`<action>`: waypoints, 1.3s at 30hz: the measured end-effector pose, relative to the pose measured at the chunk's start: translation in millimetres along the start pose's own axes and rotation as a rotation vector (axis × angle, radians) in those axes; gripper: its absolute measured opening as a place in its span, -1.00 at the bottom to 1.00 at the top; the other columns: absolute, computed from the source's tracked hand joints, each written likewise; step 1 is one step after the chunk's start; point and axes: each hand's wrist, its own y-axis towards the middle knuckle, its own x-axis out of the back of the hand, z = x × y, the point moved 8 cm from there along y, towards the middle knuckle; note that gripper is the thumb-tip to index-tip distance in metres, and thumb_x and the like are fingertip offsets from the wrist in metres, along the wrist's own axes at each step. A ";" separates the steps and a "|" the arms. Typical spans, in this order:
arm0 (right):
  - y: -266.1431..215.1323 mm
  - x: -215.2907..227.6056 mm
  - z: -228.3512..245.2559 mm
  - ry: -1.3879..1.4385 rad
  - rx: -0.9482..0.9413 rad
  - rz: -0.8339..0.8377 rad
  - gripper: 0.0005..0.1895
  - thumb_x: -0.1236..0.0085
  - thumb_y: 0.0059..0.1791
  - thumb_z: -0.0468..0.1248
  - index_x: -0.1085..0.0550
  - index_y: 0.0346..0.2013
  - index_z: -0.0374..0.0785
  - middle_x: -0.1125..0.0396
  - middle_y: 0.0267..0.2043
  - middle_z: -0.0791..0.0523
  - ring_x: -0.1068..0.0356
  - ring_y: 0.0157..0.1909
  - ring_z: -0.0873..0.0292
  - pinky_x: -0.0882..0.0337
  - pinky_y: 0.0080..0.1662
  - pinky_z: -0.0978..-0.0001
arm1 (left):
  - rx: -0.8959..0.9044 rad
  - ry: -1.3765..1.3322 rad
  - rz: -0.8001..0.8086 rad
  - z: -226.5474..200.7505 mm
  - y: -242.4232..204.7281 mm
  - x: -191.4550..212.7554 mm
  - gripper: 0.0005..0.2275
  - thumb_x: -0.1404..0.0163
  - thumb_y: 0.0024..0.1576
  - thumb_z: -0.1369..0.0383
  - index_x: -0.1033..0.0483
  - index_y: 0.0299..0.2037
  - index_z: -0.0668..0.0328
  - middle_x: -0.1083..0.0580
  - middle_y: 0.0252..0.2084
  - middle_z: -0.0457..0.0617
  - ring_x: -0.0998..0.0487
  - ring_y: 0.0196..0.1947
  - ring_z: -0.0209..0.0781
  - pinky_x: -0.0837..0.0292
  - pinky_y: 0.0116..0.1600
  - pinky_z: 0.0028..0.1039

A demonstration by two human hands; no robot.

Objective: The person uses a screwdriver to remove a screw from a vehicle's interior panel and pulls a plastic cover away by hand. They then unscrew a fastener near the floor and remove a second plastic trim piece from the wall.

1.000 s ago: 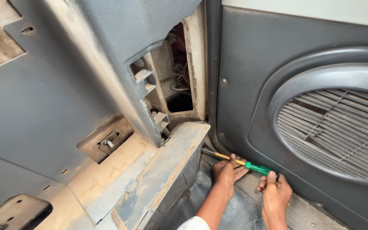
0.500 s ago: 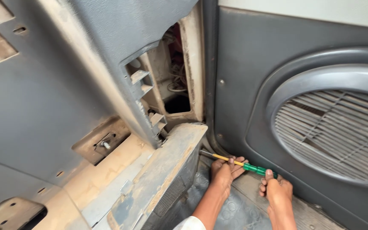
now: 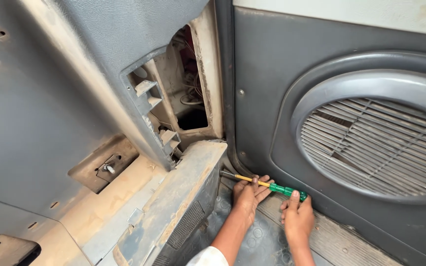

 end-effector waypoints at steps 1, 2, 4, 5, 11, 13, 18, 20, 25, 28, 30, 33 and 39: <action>-7.6 2.8 9.0 -0.097 0.040 -0.065 -0.61 0.19 0.17 -0.01 -0.32 -0.15 -0.33 -0.39 -0.53 0.09 -0.32 -0.58 0.17 -0.36 -0.44 0.26 | 0.017 -0.002 0.011 1.0 -0.4 0.1 -0.84 0.19 0.33 0.41 -0.41 -0.12 0.38 -0.57 0.02 0.23 -0.64 0.08 0.14 -0.62 0.20 -0.13; -15.9 6.0 18.0 -0.196 0.081 -0.130 -0.60 0.19 0.17 0.00 -0.32 -0.11 -0.32 -0.42 -0.54 0.09 -0.38 -0.57 0.12 -0.39 -0.40 0.22 | 0.036 -0.007 0.021 3.2 -1.4 0.2 -0.85 0.18 0.33 0.41 -0.40 -0.13 0.35 -0.56 0.03 0.21 -0.63 0.08 0.13 -0.61 0.20 -0.13; -15.7 10.1 12.3 -0.260 0.158 -0.186 -0.60 0.19 0.17 0.00 -0.33 -0.10 -0.32 -0.43 -0.54 0.09 -0.42 -0.54 0.09 -0.40 -0.36 0.17 | 0.036 -0.021 0.029 6.7 2.3 2.0 -0.87 0.18 0.33 0.42 -0.40 -0.13 0.33 -0.57 0.03 0.22 -0.63 0.09 0.14 -0.60 0.21 -0.14; -15.4 11.7 14.6 -0.318 0.235 -0.238 -0.61 0.19 0.17 0.00 -0.33 -0.09 -0.32 -0.45 -0.55 0.09 -0.45 -0.52 0.05 -0.41 -0.31 0.13 | 0.033 -0.031 0.036 5.9 5.4 2.0 -0.88 0.18 0.33 0.43 -0.40 -0.13 0.30 -0.57 0.03 0.22 -0.63 0.09 0.14 -0.60 0.22 -0.16; -12.6 11.8 17.3 -0.333 0.175 -0.211 -0.59 0.20 0.17 0.01 -0.33 -0.14 -0.34 -0.44 -0.58 0.07 -0.46 -0.53 0.02 -0.41 -0.34 0.12 | 0.052 -0.047 0.010 14.9 9.0 3.1 -0.88 0.17 0.32 0.44 -0.41 -0.16 0.32 -0.58 0.00 0.22 -0.64 0.05 0.14 -0.61 0.16 -0.14; -3.9 16.2 30.4 -0.257 0.137 -0.160 -0.60 0.20 0.15 -0.01 -0.32 -0.11 -0.33 -0.42 -0.59 0.05 -0.44 -0.57 0.04 -0.41 -0.41 0.16 | 0.065 -0.041 -0.025 14.7 14.4 -2.6 -0.87 0.16 0.32 0.43 -0.43 -0.14 0.33 -0.59 0.00 0.21 -0.65 0.04 0.12 -0.62 0.16 -0.16; -5.0 10.5 -0.2 -0.036 0.045 0.011 -0.62 0.17 0.13 -0.06 -0.33 -0.06 -0.38 -0.38 -0.54 -0.01 -0.37 -0.61 0.13 -0.38 -0.53 0.28 | 0.011 -0.049 -0.040 3.2 5.8 3.7 -0.83 0.16 0.33 0.37 -0.42 -0.10 0.36 -0.59 -0.03 0.19 -0.67 0.03 0.10 -0.63 0.15 -0.21; 2.9 10.4 -8.7 0.019 0.030 0.113 -0.54 0.16 0.16 -0.05 -0.35 -0.13 -0.50 -0.41 -0.47 -0.03 -0.41 -0.58 0.17 -0.42 -0.51 0.35 | 0.081 -0.037 -0.121 11.4 -7.0 7.6 -0.83 0.15 0.32 0.37 -0.44 -0.05 0.30 -0.59 -0.04 0.13 -0.67 0.02 0.04 -0.65 0.12 -0.25; 27.2 8.9 -17.0 0.073 -0.057 0.232 -0.51 0.14 0.15 -0.03 -0.37 -0.13 -0.52 -0.40 -0.45 -0.08 -0.42 -0.56 0.10 -0.43 -0.47 0.31 | 0.030 0.060 -0.098 2.6 -9.1 5.7 -0.80 0.17 0.34 0.36 -0.44 -0.07 0.37 -0.60 -0.04 0.13 -0.68 -0.01 0.02 -0.64 0.10 -0.24; 22.9 7.9 -17.3 0.108 -0.079 0.268 -0.50 0.13 0.15 -0.02 -0.38 -0.09 -0.52 -0.39 -0.40 -0.10 -0.43 -0.52 0.09 -0.45 -0.43 0.29 | 0.071 0.098 -0.134 4.7 -14.5 7.4 -0.80 0.18 0.35 0.35 -0.44 -0.09 0.35 -0.61 -0.04 0.12 -0.68 -0.01 0.00 -0.65 0.11 -0.25; 18.9 12.2 -15.1 0.129 -0.069 0.273 -0.49 0.13 0.15 -0.02 -0.38 -0.08 -0.53 -0.39 -0.36 -0.10 -0.45 -0.49 0.09 -0.47 -0.40 0.30 | 0.074 0.096 -0.132 9.5 -7.1 6.3 -0.80 0.18 0.35 0.35 -0.44 -0.10 0.34 -0.61 -0.03 0.11 -0.68 0.00 -0.01 -0.66 0.13 -0.25; 5.0 32.7 -14.8 0.250 -0.091 0.256 -0.47 0.19 0.16 0.02 -0.34 -0.03 -0.50 -0.39 -0.29 -0.08 -0.48 -0.45 0.11 -0.50 -0.37 0.32 | 0.023 0.000 -0.082 19.3 10.2 6.6 -0.81 0.18 0.35 0.35 -0.44 -0.13 0.33 -0.60 -0.03 0.11 -0.68 0.01 0.03 -0.64 0.14 -0.21; -29.6 123.2 -52.5 -0.158 -0.040 0.137 -0.67 0.03 0.10 -0.12 -0.46 -0.08 -0.36 -0.47 -0.33 -0.02 -0.46 -0.48 0.15 -0.47 -0.40 0.33 | 0.031 -0.148 -0.072 26.4 15.3 9.1 -0.88 0.12 0.31 0.38 -0.37 -0.11 0.29 -0.58 -0.01 0.15 -0.62 0.05 0.19 -0.54 0.20 -0.03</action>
